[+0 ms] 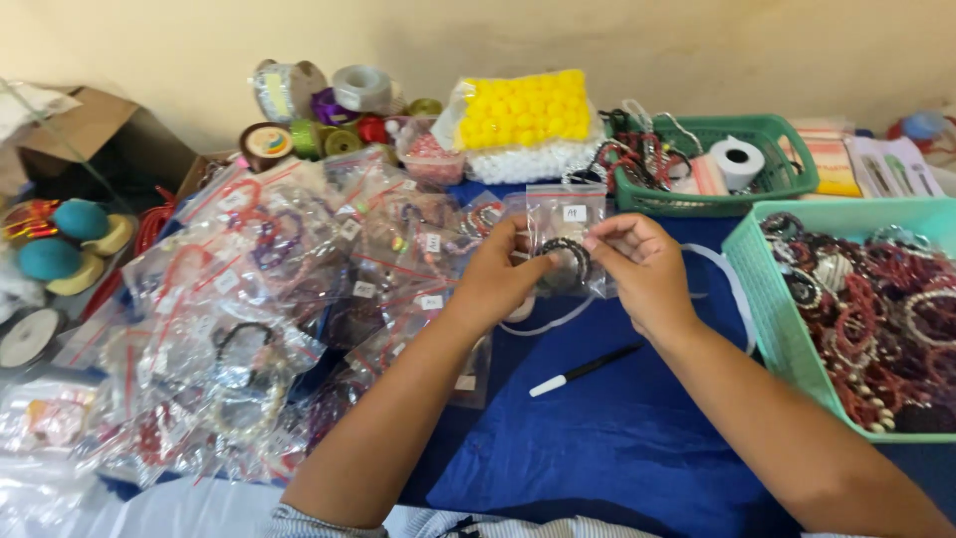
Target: Packaging and tagging beaded bracelets for retail sale.
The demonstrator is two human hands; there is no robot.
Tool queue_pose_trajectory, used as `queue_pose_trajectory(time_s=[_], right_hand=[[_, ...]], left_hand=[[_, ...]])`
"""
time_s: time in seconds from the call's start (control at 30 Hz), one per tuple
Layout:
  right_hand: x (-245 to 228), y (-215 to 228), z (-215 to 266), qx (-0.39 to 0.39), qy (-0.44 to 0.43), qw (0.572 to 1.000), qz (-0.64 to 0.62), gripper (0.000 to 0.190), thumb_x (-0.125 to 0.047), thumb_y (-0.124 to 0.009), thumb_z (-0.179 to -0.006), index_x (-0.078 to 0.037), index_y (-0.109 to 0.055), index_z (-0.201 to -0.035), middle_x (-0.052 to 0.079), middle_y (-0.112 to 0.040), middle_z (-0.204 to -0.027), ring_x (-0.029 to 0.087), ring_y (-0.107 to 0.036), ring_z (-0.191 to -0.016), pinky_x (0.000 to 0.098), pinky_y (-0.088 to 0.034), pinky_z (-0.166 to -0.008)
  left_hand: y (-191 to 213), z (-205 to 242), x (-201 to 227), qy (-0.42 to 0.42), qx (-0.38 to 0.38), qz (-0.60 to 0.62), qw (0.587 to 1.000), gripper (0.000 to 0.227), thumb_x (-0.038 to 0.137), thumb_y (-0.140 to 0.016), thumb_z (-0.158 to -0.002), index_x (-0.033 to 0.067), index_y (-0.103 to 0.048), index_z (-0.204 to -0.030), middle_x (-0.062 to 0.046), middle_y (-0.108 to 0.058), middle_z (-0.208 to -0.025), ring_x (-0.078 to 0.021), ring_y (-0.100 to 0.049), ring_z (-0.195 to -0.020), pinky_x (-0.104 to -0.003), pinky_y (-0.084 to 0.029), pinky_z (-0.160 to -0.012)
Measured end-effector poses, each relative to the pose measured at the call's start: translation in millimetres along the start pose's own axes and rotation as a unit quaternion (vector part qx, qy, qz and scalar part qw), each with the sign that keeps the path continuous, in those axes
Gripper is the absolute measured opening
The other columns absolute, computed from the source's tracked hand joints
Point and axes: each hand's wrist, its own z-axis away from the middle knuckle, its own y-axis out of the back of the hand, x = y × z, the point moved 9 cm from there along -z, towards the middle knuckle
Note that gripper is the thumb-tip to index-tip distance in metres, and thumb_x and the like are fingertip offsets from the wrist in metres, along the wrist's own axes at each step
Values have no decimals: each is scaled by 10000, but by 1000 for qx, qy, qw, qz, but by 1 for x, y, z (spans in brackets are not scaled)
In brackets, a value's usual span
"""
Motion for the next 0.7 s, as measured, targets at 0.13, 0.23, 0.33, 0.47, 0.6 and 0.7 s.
queue_pose_trajectory(time_s=[0.13, 0.23, 0.33, 0.47, 0.6, 0.7], right_hand=[[-2, -45, -18, -26, -55, 998, 3, 141, -29, -697, -953, -35, -682, -1094, 37, -733, -1018, 91, -689, -926, 235, -545, -838], [7, -80, -33, -44, -73, 996, -9, 220, -44, -708, -936, -19, -695, -1154, 30, -735, -1056, 81, -680, -915, 239, -552, -811], [6, -129, -51, -121, -39, 992, -7, 258, -55, -693, -963, 2, -709, -1214, 33, -746, -1113, 70, -682, -967, 219, -547, -855], [5, -192, -72, -178, -37, 983, -20, 350, -50, -684, -954, -25, -687, -1302, 54, -725, -1156, 79, -660, -934, 218, -536, -777], [6, -246, -87, -207, -49, 977, 0, 349, -52, -673, -964, -56, -702, -1312, 59, -711, -1168, 73, -645, -901, 220, -524, -693], [16, -286, -103, -248, -73, 966, -18, 453, -63, -651, -966, -69, -624, -1419, 109, -677, -1363, 116, -669, -982, 256, -571, -805]], left_hand=[[40, 13, 18, -2, 28, 50, 998, 688, 145, -771, -834, 87, -416, -1421, -74, -586, -1080, -133, -660, -817, -288, -556, -570], [78, 27, 34, -38, 70, 80, 994, 741, 119, -748, -844, 105, -371, -1481, -78, -618, -1203, -137, -662, -923, -278, -551, -641], [121, 41, 44, -51, 135, 105, 984, 792, 84, -747, -828, 109, -329, -1500, -104, -557, -1259, -158, -635, -938, -287, -539, -661], [169, 61, 69, -131, 185, 141, 964, 805, 22, -710, -852, 74, -319, -1554, -164, -488, -1400, -178, -602, -1039, -302, -538, -788], [206, 75, 70, -178, 243, 169, 939, 813, -4, -683, -873, 67, -275, -1573, -171, -439, -1522, -208, -572, -1219, -327, -538, -964], [213, 94, 95, -238, 276, 186, 912, 809, 30, -696, -886, 68, -278, -1577, -236, -349, -1645, -334, -456, -1455, -415, -466, -1141]])
